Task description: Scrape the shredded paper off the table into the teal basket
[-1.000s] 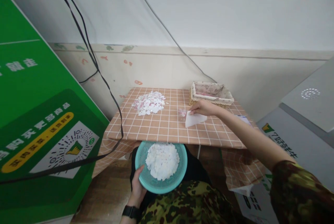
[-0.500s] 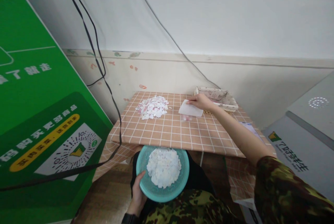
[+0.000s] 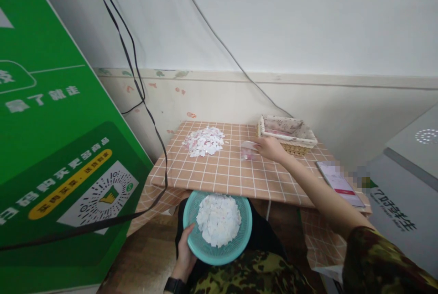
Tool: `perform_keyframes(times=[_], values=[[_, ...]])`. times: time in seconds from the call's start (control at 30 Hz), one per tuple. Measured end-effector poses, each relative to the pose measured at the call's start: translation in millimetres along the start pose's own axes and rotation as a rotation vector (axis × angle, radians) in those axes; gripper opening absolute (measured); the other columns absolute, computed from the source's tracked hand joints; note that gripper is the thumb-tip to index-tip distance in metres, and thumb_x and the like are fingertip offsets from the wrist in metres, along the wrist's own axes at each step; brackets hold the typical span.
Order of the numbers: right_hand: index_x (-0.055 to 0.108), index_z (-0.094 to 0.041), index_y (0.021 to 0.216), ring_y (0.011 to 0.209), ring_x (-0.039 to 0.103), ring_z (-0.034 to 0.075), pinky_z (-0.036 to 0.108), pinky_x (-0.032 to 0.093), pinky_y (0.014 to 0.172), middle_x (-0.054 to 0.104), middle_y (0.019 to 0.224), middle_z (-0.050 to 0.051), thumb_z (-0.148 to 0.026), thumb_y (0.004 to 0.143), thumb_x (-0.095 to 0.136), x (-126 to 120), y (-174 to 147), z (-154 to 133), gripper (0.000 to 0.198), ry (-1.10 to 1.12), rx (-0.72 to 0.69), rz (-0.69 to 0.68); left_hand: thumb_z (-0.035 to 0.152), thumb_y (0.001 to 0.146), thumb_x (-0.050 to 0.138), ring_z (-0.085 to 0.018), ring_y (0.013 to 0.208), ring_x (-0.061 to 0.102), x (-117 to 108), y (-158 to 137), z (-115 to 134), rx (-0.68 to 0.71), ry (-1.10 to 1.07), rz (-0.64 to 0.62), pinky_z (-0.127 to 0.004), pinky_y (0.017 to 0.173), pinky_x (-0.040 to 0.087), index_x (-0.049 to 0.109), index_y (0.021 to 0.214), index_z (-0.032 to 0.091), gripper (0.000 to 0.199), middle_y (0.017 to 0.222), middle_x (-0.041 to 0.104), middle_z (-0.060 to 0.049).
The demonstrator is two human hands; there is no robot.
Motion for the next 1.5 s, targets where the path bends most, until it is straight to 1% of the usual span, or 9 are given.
perform_keyframes(times=[0.33,0.5,0.63,0.77,0.87,1.0,1.13,1.37,1.5], values=[[0.068,-0.020,0.106,0.079,0.066,0.022,0.027,0.044,0.068,0.072,0.091,0.009,-0.035,0.088,0.045,10.9,-17.8,1.4,0.033,0.180,-0.092,-0.002,0.021,0.069,0.063,-0.031,0.091,0.067,3.0,-1.1,0.8,0.014,-0.005,0.001,-0.045,0.090,0.048,0.070,0.090,0.009,0.025,0.089,0.075,-0.011],[0.066,-0.020,0.111,0.072,0.066,0.021,0.030,0.045,0.066,0.072,0.091,0.009,-0.039,0.089,0.044,-5.4,-11.3,-0.5,0.036,0.200,-0.066,0.137,0.024,0.070,0.064,-0.030,0.083,0.069,2.8,0.3,-0.8,0.010,-0.003,-0.047,-0.045,0.088,0.048,0.070,0.089,0.008,0.026,0.086,0.075,-0.012],[0.064,-0.021,0.115,0.072,0.066,0.020,0.029,0.047,0.064,0.071,0.097,0.008,-0.043,0.088,0.046,-11.4,3.8,-36.8,0.039,0.377,-0.081,0.229,0.025,0.070,0.065,-0.029,0.080,0.069,2.2,0.4,0.1,0.023,0.003,-0.049,-0.044,0.087,0.048,0.071,0.088,0.008,0.026,0.084,0.075,-0.011],[0.060,-0.024,0.117,0.073,0.066,0.021,0.031,0.047,0.067,0.071,0.097,0.006,-0.040,0.088,0.044,5.5,13.5,-84.0,0.036,0.344,-0.107,0.160,0.023,0.069,0.065,-0.029,0.079,0.069,1.6,-4.0,2.0,0.011,0.042,-0.049,-0.044,0.087,0.048,0.071,0.085,0.009,0.023,0.080,0.075,-0.011],[0.052,-0.022,0.122,0.070,0.065,0.022,0.032,0.045,0.065,0.070,0.094,0.007,-0.029,0.085,0.046,16.9,12.9,-97.2,0.038,0.326,-0.049,0.127,0.021,0.069,0.065,-0.031,0.088,0.067,2.6,-8.4,1.9,-0.025,0.050,-0.087,-0.045,0.091,0.045,0.071,0.089,0.008,0.025,0.087,0.075,-0.012],[0.045,-0.019,0.120,0.072,0.063,0.024,0.033,0.044,0.064,0.068,0.094,0.009,-0.021,0.075,0.052,24.5,6.9,-93.1,0.046,0.466,0.062,0.135,0.020,0.069,0.065,-0.032,0.093,0.066,2.2,-7.8,-0.9,-0.052,0.070,-0.130,-0.046,0.095,0.042,0.072,0.091,0.008,0.026,0.094,0.074,-0.014],[0.051,-0.021,0.109,0.079,0.063,0.026,0.036,0.044,0.068,0.067,0.093,0.008,-0.026,0.078,0.053,30.3,-3.2,-88.7,0.032,0.560,0.179,0.207,0.017,0.069,0.064,-0.033,0.101,0.062,4.2,-4.5,-4.4,-0.062,0.117,-0.178,-0.047,0.098,0.039,0.071,0.096,0.009,0.030,0.094,0.074,-0.014],[0.055,-0.026,0.108,0.087,0.062,0.026,0.040,0.046,0.073,0.066,0.101,0.008,-0.032,0.084,0.048,36.0,-23.0,-100.8,0.026,0.667,0.099,0.227,0.015,0.066,0.066,-0.037,0.105,0.059,10.5,-12.8,-2.3,-0.053,0.141,-0.169,-0.052,0.094,0.040,0.059,0.120,0.013,0.055,0.100,0.072,-0.015],[0.055,-0.022,0.101,0.076,0.062,0.025,0.036,0.045,0.065,0.067,0.089,0.008,-0.033,0.081,0.051,28.0,-1.9,-84.5,0.023,0.668,0.183,0.263,0.013,0.062,0.068,-0.037,0.103,0.060,7.5,-15.3,-3.5,-0.031,0.134,-0.116,-0.051,0.093,0.042,0.058,0.121,0.014,0.061,0.103,0.071,-0.015]])
Point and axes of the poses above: each hand's wrist, its own y-axis towards the middle knuckle, its own x-axis out of the palm, z = x × y, the point moved 6 cm from there along y, towards the middle knuckle
